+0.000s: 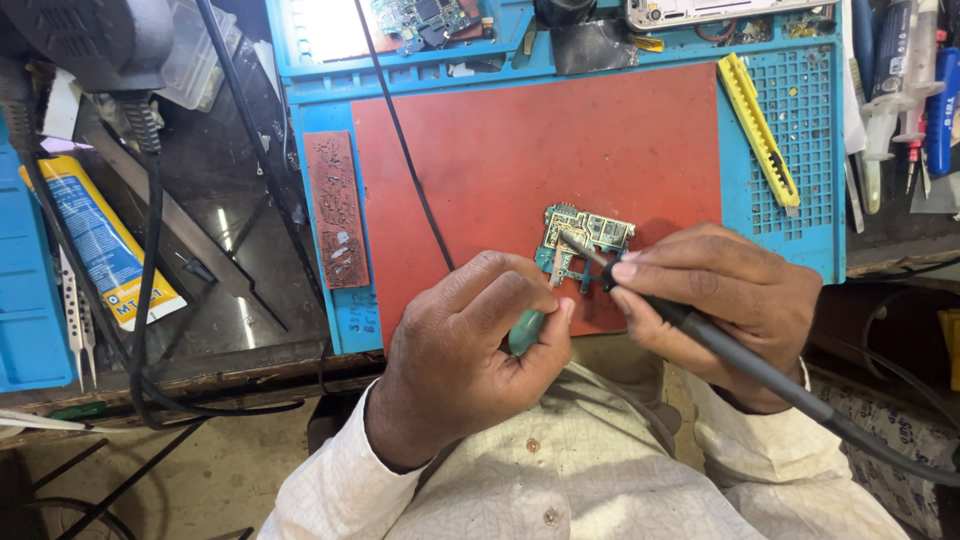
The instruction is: The person uses a soldering iron to apply heat to a small circuit board, then uses tweezers to adjust components on the board. The person works at a cluttered electronics workbench with tools and parts visible.
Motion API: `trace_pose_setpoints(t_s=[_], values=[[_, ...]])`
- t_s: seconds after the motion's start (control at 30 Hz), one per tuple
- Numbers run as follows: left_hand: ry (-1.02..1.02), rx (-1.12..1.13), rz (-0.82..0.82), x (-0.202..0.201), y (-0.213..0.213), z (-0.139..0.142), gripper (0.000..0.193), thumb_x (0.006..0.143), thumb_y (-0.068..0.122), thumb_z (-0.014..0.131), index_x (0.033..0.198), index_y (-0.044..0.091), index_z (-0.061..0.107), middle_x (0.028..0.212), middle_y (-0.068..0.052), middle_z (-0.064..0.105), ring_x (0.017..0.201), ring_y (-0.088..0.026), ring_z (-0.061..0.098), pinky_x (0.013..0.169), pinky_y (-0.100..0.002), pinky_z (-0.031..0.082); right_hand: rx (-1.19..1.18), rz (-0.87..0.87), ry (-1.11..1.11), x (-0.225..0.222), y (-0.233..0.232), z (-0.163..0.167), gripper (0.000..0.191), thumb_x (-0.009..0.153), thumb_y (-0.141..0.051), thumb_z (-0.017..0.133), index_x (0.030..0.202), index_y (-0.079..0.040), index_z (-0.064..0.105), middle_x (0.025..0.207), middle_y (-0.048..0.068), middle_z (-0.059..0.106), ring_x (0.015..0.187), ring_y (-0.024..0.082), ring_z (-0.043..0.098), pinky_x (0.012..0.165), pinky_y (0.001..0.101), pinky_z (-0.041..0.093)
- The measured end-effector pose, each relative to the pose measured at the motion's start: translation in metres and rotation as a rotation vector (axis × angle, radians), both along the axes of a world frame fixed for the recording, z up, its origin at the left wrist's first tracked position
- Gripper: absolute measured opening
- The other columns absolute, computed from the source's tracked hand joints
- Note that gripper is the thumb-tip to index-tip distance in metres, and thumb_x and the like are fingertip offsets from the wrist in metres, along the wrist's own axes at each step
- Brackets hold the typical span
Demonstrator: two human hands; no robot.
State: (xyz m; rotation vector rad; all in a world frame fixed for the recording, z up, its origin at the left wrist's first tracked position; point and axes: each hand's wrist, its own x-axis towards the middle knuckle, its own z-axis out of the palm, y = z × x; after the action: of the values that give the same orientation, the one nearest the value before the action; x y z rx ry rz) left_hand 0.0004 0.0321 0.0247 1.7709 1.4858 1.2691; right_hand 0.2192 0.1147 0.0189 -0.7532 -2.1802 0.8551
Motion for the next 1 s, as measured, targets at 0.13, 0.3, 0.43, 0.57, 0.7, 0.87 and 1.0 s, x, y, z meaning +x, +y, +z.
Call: trace_pose_setpoints(t_s=[0.13,0.3,0.43,0.57,0.7,0.87,1.0], values=[[-0.003,-0.001,0.002,0.0007,0.0001,0.0003,0.018,0.091,0.006,0.077,0.094,0.007,0.060,0.093,-0.006,0.066,0.081,-0.023,0.069,0.069,-0.035,0.055,0.004,0.004,0.001,0.0009,0.0007,-0.0002,0.026,0.079,0.001,0.083,0.104,-0.002,0.075,0.097,0.011,0.073,0.087,0.021,0.075,0.073,0.0279,0.060],[-0.005,-0.002,0.000,0.0013,0.0001,0.0002,0.018,0.091,0.005,0.077,0.094,0.007,0.060,0.093,-0.007,0.066,0.081,-0.024,0.069,0.069,-0.035,0.055,0.000,-0.013,0.006,0.0007,-0.0003,-0.0006,0.026,0.079,0.002,0.082,0.104,-0.002,0.075,0.097,0.011,0.073,0.087,0.021,0.074,0.070,0.0260,0.059],[0.001,-0.004,0.014,0.0017,0.0000,0.0002,0.018,0.091,0.005,0.077,0.094,0.006,0.060,0.092,-0.007,0.066,0.080,-0.024,0.069,0.069,-0.035,0.055,-0.001,-0.014,0.012,0.0002,-0.0005,-0.0019,0.026,0.079,0.002,0.082,0.104,-0.002,0.075,0.097,0.010,0.074,0.086,0.020,0.074,0.069,0.0260,0.059],[-0.004,0.001,0.017,0.0017,0.0003,0.0002,0.018,0.091,0.005,0.077,0.095,0.007,0.060,0.093,-0.006,0.066,0.080,-0.023,0.069,0.069,-0.035,0.056,0.001,-0.047,0.001,0.0021,-0.0012,-0.0007,0.026,0.082,0.000,0.083,0.107,-0.002,0.075,0.100,0.011,0.073,0.085,0.020,0.074,0.072,0.0264,0.060],[0.004,-0.017,0.028,0.0025,0.0010,0.0001,0.018,0.090,0.005,0.078,0.093,0.007,0.060,0.091,-0.006,0.066,0.077,-0.022,0.069,0.066,-0.034,0.055,0.018,-0.005,0.017,0.0028,-0.0012,-0.0008,0.026,0.080,-0.003,0.084,0.105,-0.002,0.074,0.097,0.011,0.073,0.086,0.021,0.074,0.070,0.0258,0.059],[0.015,-0.007,0.028,0.0029,0.0016,0.0001,0.018,0.091,0.005,0.077,0.094,0.007,0.060,0.092,-0.006,0.066,0.079,-0.023,0.070,0.067,-0.035,0.055,0.010,-0.007,0.022,0.0045,-0.0029,-0.0016,0.026,0.080,-0.003,0.084,0.104,-0.002,0.074,0.097,0.011,0.074,0.089,0.022,0.075,0.071,0.0263,0.059],[0.023,-0.007,0.022,0.0023,0.0017,0.0002,0.017,0.090,0.005,0.077,0.094,0.007,0.060,0.093,-0.006,0.066,0.079,-0.023,0.069,0.067,-0.035,0.055,0.019,-0.042,0.006,0.0065,-0.0023,-0.0017,0.025,0.080,0.000,0.082,0.105,0.000,0.075,0.097,0.012,0.073,0.088,0.021,0.074,0.070,0.0258,0.060]])
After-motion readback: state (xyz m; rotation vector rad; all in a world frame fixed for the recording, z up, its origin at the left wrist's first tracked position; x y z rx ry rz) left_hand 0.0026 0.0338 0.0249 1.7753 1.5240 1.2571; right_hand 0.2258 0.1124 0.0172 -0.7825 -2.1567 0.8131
